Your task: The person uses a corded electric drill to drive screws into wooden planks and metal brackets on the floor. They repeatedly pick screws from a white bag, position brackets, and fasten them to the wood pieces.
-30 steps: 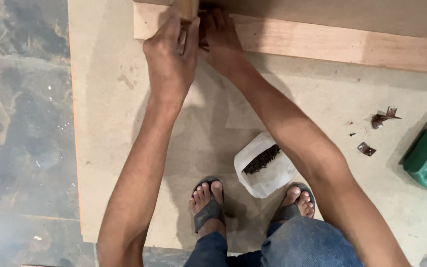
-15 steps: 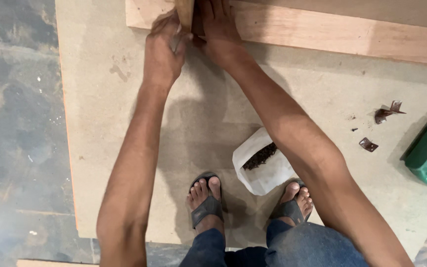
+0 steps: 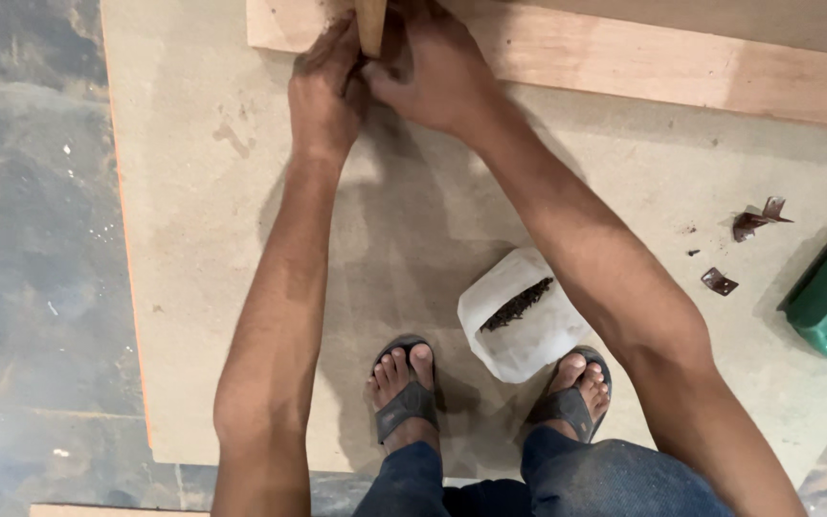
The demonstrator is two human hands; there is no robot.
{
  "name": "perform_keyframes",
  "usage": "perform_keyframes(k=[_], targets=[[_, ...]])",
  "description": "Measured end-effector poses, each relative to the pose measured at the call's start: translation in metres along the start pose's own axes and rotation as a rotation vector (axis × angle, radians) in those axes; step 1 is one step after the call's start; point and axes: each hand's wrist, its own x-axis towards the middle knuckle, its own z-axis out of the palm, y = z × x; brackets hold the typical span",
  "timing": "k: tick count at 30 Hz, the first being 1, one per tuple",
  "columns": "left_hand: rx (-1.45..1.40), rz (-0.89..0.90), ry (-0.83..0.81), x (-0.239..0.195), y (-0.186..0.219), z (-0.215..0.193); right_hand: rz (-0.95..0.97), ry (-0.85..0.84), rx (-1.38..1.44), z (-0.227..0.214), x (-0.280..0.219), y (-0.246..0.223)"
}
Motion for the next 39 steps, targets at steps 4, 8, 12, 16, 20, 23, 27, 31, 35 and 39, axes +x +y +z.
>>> perform_keyframes(k=[4,8,12,16,20,23,27,31,35,39], targets=[[0.036,0.085,0.019,0.004,-0.003,-0.002,0.273,-0.171,-0.136,0.004,0.017,-0.019],[0.087,0.057,-0.036,0.007,-0.004,-0.004,0.177,-0.089,-0.121,0.014,0.018,-0.018],[0.063,0.065,0.006,0.008,-0.005,-0.003,0.118,-0.064,-0.138,0.021,0.018,-0.008],[0.087,0.072,-0.033,0.008,-0.007,-0.006,0.170,-0.128,-0.097,0.018,0.018,-0.007],[0.067,0.073,-0.045,0.010,-0.006,-0.008,0.200,-0.136,-0.090,0.012,0.020,-0.016],[0.079,0.064,-0.081,0.008,-0.007,-0.009,0.249,-0.177,-0.095,0.011,0.022,-0.020],[0.111,0.019,-0.092,0.010,-0.002,-0.008,0.283,-0.217,-0.113,0.009,0.024,-0.022],[0.074,0.005,-0.057,0.011,0.001,-0.008,0.233,-0.210,-0.114,0.005,0.025,-0.023],[0.050,-0.016,-0.070,0.003,-0.005,-0.006,0.248,-0.195,0.012,0.000,0.022,-0.017],[0.123,0.017,-0.023,0.007,-0.011,0.002,0.151,-0.151,0.150,-0.014,0.013,-0.002]])
